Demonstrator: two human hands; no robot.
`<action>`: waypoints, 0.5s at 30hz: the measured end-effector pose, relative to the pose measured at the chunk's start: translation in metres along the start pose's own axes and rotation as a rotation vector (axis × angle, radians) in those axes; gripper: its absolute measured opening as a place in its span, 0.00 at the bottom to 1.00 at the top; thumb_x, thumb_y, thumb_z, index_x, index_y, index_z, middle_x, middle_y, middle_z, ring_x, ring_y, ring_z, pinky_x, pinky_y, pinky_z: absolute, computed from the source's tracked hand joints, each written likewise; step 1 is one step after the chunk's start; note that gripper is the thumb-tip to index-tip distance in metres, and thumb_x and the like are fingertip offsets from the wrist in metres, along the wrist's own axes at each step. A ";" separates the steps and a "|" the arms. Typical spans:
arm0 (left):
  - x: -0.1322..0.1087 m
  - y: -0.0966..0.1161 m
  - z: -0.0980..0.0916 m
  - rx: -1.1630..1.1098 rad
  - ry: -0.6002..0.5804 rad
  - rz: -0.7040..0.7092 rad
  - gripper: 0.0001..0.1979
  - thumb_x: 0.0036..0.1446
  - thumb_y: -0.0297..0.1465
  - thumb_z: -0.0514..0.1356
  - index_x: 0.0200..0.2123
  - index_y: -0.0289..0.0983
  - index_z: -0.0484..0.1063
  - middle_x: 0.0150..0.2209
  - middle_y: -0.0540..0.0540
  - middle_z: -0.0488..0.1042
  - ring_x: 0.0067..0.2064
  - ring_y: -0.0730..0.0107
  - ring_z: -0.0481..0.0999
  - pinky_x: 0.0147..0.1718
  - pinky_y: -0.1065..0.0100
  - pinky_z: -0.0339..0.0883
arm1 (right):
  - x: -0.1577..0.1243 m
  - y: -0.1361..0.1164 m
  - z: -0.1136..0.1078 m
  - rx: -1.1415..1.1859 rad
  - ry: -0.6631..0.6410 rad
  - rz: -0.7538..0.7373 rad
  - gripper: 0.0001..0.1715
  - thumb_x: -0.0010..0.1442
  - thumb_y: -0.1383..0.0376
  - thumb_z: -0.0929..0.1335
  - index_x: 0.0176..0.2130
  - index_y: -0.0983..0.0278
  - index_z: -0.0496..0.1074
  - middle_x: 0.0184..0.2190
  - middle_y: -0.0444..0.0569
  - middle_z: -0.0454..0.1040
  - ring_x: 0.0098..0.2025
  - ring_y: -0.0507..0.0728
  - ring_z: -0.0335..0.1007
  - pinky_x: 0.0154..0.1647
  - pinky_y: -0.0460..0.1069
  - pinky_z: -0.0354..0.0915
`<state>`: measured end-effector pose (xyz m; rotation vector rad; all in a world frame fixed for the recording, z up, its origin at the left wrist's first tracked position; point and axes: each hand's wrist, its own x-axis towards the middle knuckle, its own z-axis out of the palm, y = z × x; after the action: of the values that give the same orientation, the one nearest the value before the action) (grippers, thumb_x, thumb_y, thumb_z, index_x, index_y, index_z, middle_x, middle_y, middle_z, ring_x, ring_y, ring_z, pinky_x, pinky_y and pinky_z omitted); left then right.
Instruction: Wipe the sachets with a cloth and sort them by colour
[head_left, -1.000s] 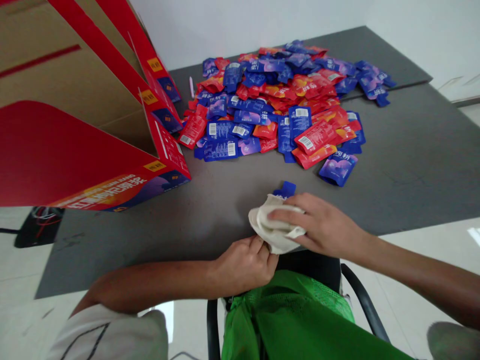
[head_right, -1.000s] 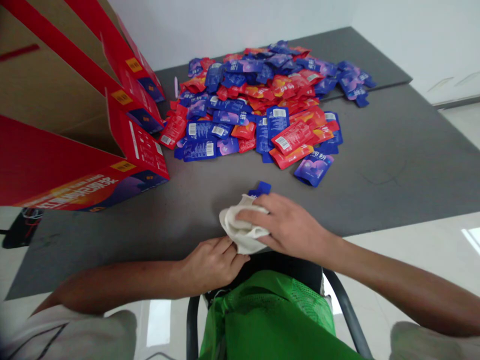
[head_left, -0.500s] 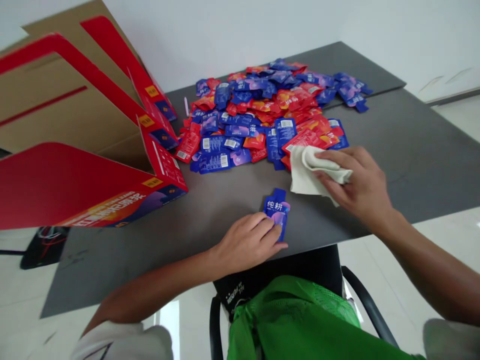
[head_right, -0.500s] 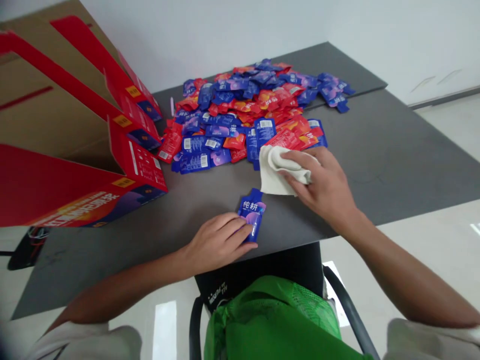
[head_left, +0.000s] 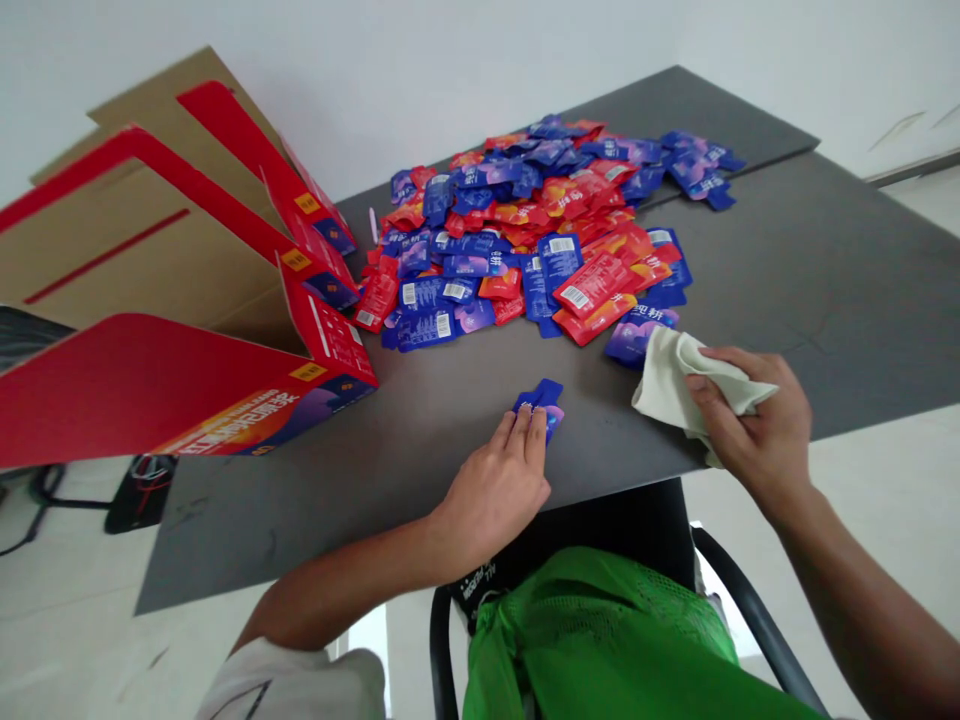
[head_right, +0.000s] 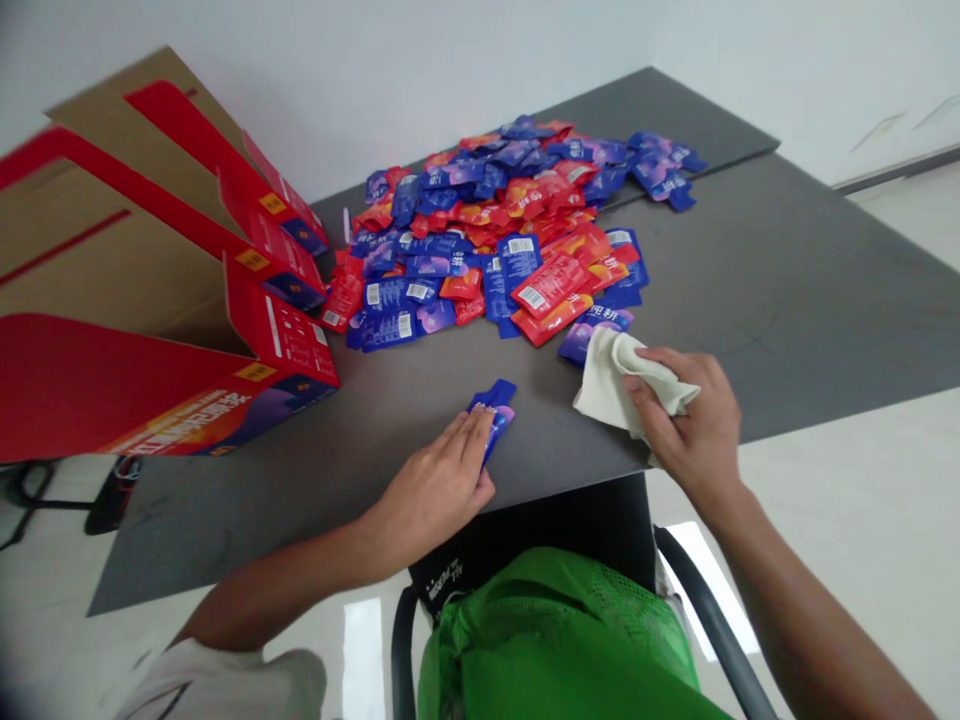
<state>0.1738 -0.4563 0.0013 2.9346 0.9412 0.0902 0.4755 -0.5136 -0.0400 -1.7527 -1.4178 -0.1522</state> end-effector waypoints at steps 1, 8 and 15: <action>-0.001 -0.003 -0.003 -0.038 0.001 -0.016 0.31 0.64 0.23 0.57 0.68 0.23 0.56 0.63 0.26 0.73 0.63 0.52 0.77 0.58 0.59 0.75 | 0.000 0.000 0.000 0.006 0.009 0.001 0.16 0.64 0.57 0.72 0.51 0.58 0.78 0.42 0.54 0.79 0.44 0.64 0.76 0.46 0.59 0.71; 0.004 -0.048 0.000 -0.549 0.117 -0.274 0.17 0.73 0.31 0.54 0.61 0.39 0.57 0.49 0.42 0.81 0.37 0.69 0.84 0.38 0.66 0.80 | 0.001 0.003 0.003 -0.007 -0.004 -0.009 0.17 0.64 0.57 0.72 0.50 0.60 0.78 0.42 0.56 0.80 0.43 0.63 0.75 0.44 0.57 0.69; -0.002 -0.049 0.017 -0.312 0.190 -0.176 0.15 0.73 0.35 0.55 0.59 0.35 0.68 0.54 0.37 0.74 0.53 0.60 0.78 0.53 0.56 0.76 | 0.003 0.002 0.004 -0.033 -0.070 -0.032 0.18 0.65 0.56 0.71 0.51 0.60 0.78 0.45 0.57 0.81 0.45 0.64 0.76 0.45 0.58 0.69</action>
<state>0.1449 -0.4189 -0.0193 2.5799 1.0924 0.4690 0.4763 -0.5090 -0.0416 -1.7782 -1.5019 -0.1339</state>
